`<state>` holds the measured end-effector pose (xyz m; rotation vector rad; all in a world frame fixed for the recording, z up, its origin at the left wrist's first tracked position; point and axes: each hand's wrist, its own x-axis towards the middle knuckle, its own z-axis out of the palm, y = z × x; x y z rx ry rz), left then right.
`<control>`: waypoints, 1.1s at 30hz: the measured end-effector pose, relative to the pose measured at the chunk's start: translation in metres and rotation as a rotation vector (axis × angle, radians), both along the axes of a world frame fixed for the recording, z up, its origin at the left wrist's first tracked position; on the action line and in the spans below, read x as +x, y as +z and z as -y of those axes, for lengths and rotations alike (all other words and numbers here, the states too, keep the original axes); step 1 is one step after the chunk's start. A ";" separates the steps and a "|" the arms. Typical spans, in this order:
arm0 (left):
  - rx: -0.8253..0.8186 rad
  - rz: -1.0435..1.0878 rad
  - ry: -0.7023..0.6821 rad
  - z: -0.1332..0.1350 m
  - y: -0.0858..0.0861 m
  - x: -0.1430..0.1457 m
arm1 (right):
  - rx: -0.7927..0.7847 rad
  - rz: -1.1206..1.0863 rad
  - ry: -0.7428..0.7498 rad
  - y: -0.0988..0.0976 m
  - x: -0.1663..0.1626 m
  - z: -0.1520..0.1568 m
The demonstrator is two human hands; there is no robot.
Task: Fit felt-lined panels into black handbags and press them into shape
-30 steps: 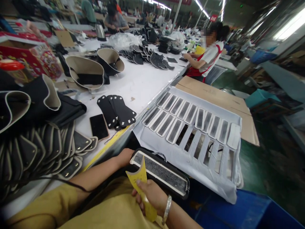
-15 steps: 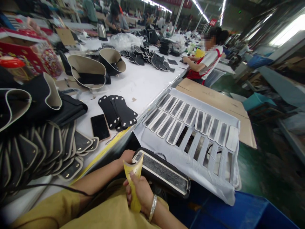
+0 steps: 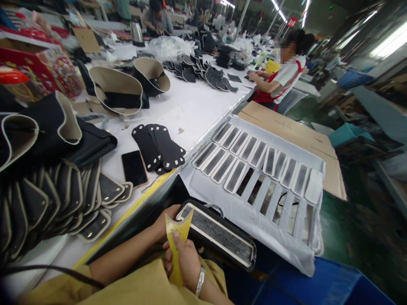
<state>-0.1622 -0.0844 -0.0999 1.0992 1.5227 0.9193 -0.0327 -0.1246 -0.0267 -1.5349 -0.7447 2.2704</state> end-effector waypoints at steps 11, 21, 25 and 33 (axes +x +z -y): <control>-0.141 1.152 0.228 0.005 0.025 0.021 | 0.005 0.015 0.005 0.000 0.002 -0.003; -0.087 1.191 0.190 0.013 0.029 0.023 | 0.013 -0.006 -0.039 -0.005 -0.001 -0.001; -0.130 1.156 0.212 0.010 0.035 0.022 | -0.005 -0.022 -0.074 -0.006 -0.006 0.001; -0.130 1.174 0.206 0.007 0.035 0.021 | -0.026 -0.060 -0.119 -0.006 -0.011 0.002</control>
